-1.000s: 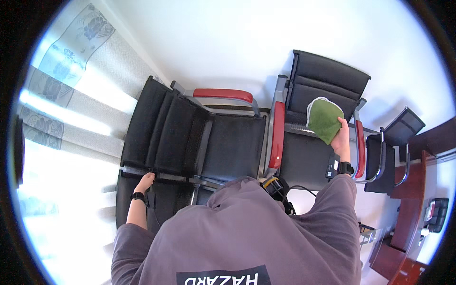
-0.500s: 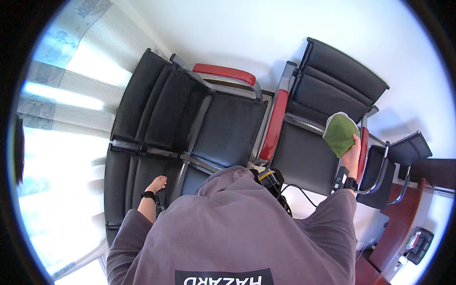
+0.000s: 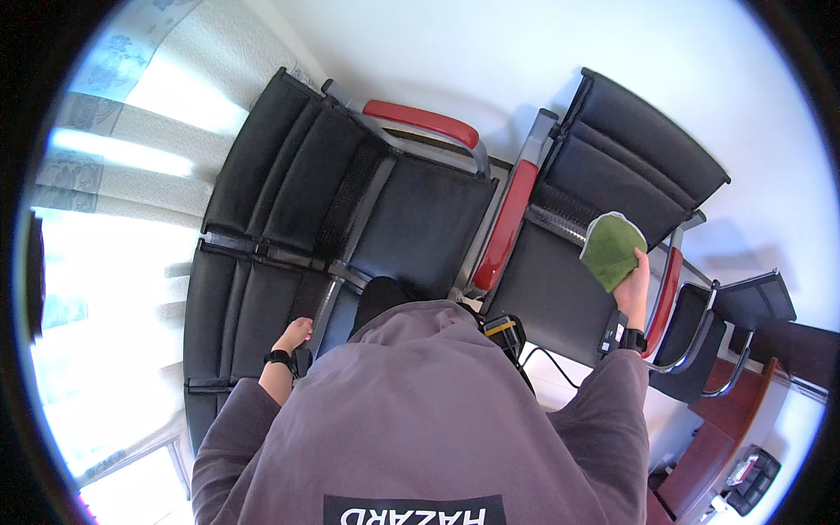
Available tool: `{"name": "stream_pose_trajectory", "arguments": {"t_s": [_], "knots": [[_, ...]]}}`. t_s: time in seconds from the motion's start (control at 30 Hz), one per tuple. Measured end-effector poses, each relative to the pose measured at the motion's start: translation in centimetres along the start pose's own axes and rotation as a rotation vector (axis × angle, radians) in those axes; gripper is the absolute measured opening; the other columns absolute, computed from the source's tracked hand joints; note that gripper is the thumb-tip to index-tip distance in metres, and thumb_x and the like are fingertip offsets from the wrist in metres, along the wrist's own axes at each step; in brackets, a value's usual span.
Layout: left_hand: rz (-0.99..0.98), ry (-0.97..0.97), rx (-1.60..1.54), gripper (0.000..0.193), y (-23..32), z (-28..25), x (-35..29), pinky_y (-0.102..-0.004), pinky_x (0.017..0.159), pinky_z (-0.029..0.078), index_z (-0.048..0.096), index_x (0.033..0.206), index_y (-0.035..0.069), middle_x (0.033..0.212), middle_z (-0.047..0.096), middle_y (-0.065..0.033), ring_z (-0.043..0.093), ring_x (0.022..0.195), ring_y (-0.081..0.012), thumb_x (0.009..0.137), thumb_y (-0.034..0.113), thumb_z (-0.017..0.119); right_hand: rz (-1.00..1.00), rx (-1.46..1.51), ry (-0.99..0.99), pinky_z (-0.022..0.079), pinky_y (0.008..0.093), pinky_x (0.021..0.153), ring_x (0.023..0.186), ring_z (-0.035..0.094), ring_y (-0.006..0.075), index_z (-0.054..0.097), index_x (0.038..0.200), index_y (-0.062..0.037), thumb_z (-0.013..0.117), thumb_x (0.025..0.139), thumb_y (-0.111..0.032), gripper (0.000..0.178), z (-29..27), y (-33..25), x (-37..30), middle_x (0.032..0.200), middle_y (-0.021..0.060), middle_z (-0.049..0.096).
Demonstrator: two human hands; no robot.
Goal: The person wipes the seat and backrest surfaces of a row of black office chairs using a green cloth.
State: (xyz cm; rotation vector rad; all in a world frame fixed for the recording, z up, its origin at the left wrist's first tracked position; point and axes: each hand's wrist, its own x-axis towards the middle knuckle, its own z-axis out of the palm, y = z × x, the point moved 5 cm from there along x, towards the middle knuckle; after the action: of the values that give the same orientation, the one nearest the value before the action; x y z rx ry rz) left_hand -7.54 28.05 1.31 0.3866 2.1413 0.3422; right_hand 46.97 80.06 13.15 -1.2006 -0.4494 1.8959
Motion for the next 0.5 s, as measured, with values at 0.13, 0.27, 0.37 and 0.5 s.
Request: {"name": "stream_pose_trajectory", "arguments": {"t_s": [0.13,0.27,0.37,0.5], "knots": [[-0.058,-0.059,-0.061,0.024,0.7,0.7,-0.6,-0.0266,0.051,0.039,0.056,0.078,0.003,0.065,0.054,-0.0017,0.048,0.055,-0.0121,0.084,0.021,0.042,-0.038,0.018,0.000,0.037,0.0395,0.094,0.109,0.049,0.0262,0.045,0.118,-0.0038,0.042,0.085,-0.028,0.041,0.3,-0.3,-1.0,0.119,0.0110,0.050],[-0.172,-0.092,-0.070,0.023,-4.5,0.1,4.2,-0.0282,0.046,0.041,0.057,0.082,0.005,0.072,0.056,-0.0023,0.055,0.059,-0.0134,0.085,0.018,0.038,-0.088,0.040,-0.033,0.037,0.0394,0.094,0.109,0.049,0.0258,0.045,0.118,-0.0045,0.042,0.085,-0.028,0.040,0.3,-1.0,-2.6,0.120,0.0102,0.049],[-0.100,-0.166,0.190,0.023,3.8,-1.5,5.5,-0.0308,0.044,0.041,0.058,0.084,0.005,0.072,0.059,-0.0047,0.057,0.056,-0.0161,0.084,0.017,0.038,-0.168,0.078,-0.077,0.036,0.0386,0.094,0.109,0.049,0.0247,0.046,0.118,-0.0046,0.040,0.086,-0.028,0.040,-1.2,-1.7,-4.5,0.120,0.0102,0.050],[0.088,-0.127,0.207,0.024,9.5,-6.3,10.2,-0.0277,0.044,0.039,0.055,0.087,0.005,0.074,0.057,-0.0039,0.055,0.060,-0.0134,0.084,0.024,0.042,-0.297,0.040,-0.026,0.036,0.0388,0.094,0.109,0.049,0.0247,0.045,0.120,-0.0048,0.039,0.086,-0.028,0.041,-2.2,-2.1,-6.4,0.119,0.0105,0.051]]}}
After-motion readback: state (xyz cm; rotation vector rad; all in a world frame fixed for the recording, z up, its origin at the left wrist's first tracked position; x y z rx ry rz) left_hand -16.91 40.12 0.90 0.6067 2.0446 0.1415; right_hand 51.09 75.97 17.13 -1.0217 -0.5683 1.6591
